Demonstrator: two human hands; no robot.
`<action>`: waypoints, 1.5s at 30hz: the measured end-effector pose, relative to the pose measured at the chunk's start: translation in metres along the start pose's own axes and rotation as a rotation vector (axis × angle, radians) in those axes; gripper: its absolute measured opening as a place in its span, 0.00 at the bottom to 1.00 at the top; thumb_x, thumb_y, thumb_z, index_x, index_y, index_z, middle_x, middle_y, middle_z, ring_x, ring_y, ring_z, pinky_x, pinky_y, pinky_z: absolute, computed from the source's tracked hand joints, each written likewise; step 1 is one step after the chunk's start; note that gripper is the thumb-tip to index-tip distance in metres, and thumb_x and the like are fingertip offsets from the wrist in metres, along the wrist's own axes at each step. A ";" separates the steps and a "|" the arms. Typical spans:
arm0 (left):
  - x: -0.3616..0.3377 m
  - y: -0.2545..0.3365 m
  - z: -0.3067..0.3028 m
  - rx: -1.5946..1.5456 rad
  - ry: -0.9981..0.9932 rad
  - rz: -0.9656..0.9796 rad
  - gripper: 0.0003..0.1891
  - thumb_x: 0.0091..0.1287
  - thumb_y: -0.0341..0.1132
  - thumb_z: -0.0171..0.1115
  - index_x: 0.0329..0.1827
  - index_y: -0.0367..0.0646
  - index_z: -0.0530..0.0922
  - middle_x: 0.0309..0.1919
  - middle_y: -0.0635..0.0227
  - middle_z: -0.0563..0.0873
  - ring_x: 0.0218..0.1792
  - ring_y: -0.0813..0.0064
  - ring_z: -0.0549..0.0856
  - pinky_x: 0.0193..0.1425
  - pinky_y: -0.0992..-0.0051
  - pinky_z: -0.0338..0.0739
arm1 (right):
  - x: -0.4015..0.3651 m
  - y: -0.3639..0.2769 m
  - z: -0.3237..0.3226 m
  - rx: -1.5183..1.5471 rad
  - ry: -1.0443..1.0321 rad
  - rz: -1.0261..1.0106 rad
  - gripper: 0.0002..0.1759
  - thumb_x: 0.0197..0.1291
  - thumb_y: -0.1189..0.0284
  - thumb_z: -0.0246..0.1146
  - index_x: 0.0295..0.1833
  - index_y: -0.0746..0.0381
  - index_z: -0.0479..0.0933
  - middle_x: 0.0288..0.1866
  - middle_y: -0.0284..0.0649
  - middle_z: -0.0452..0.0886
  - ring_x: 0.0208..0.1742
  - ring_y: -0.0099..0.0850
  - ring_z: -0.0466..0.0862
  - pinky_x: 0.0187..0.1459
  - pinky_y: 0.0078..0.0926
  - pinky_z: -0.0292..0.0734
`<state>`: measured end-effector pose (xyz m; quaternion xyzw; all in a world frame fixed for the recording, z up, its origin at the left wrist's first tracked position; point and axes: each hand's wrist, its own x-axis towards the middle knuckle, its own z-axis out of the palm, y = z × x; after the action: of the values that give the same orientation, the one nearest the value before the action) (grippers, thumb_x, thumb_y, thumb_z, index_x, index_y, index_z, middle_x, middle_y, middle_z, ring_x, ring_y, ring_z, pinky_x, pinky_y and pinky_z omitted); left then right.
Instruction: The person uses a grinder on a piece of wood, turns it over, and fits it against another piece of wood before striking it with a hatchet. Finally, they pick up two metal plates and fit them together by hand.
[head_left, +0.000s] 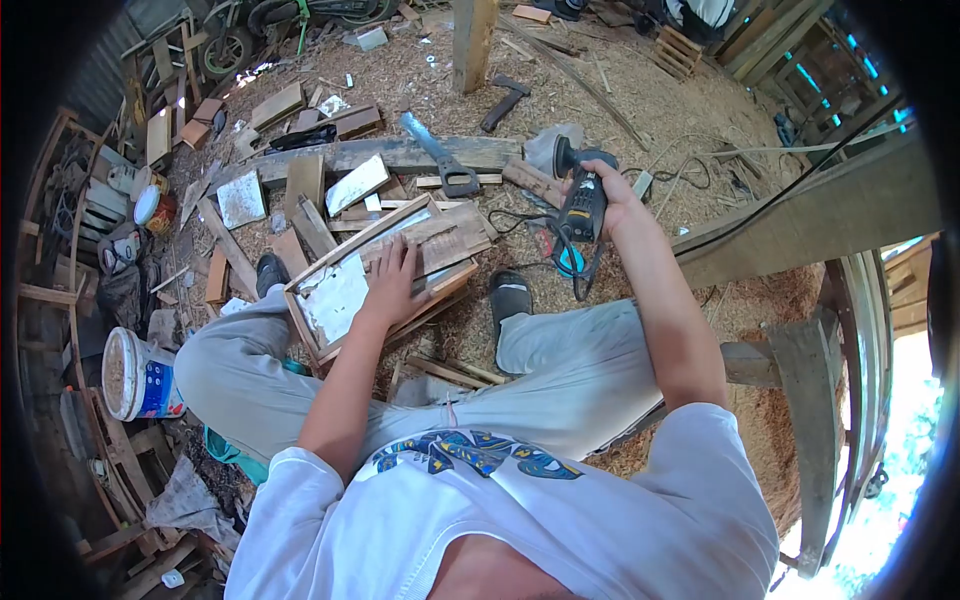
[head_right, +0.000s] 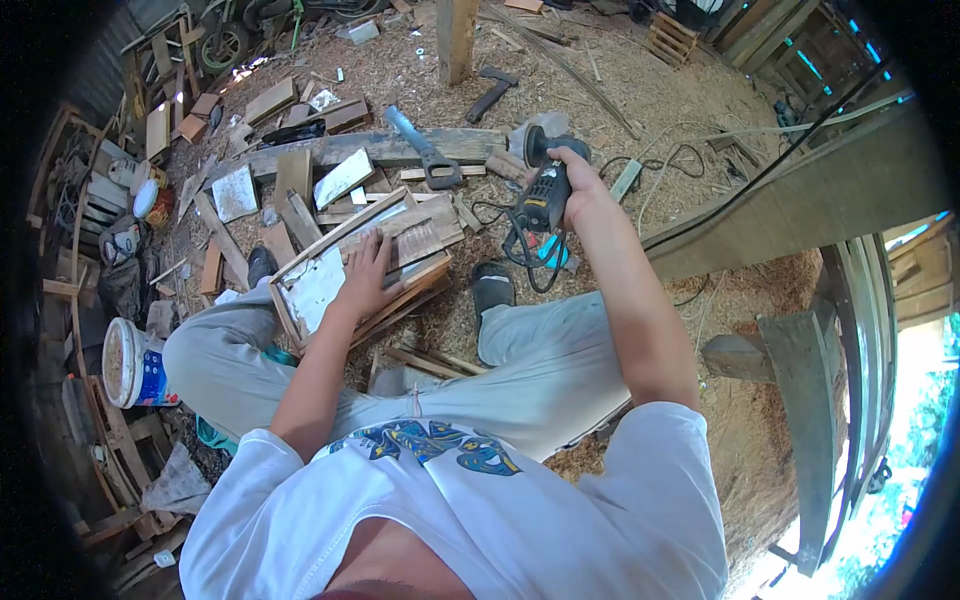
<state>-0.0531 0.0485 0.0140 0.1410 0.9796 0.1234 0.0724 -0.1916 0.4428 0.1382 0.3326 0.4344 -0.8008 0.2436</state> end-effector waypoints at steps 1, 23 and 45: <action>0.003 0.001 0.004 -0.004 -0.012 -0.023 0.54 0.66 0.56 0.72 0.88 0.44 0.51 0.86 0.46 0.50 0.86 0.42 0.50 0.85 0.41 0.52 | -0.003 0.001 0.002 -0.005 0.003 0.001 0.22 0.62 0.54 0.69 0.47 0.64 0.82 0.36 0.46 0.90 0.33 0.42 0.91 0.40 0.49 0.89; -0.005 0.012 0.019 -0.037 -0.025 -0.069 0.53 0.68 0.59 0.68 0.88 0.42 0.50 0.87 0.42 0.44 0.87 0.41 0.45 0.86 0.39 0.45 | 0.014 0.018 0.029 -0.104 -0.040 0.146 0.22 0.64 0.56 0.70 0.46 0.66 0.80 0.34 0.49 0.87 0.32 0.46 0.88 0.44 0.52 0.89; -0.012 0.025 0.023 -0.060 -0.060 -0.088 0.55 0.70 0.61 0.65 0.89 0.41 0.45 0.87 0.39 0.39 0.87 0.39 0.42 0.87 0.44 0.38 | 0.047 0.044 0.052 -0.250 0.010 0.235 0.23 0.62 0.56 0.73 0.43 0.67 0.80 0.34 0.48 0.86 0.32 0.44 0.87 0.41 0.47 0.88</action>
<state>-0.0308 0.0736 -0.0004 0.0992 0.9782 0.1450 0.1110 -0.2092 0.3715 0.1009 0.3523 0.4901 -0.7047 0.3730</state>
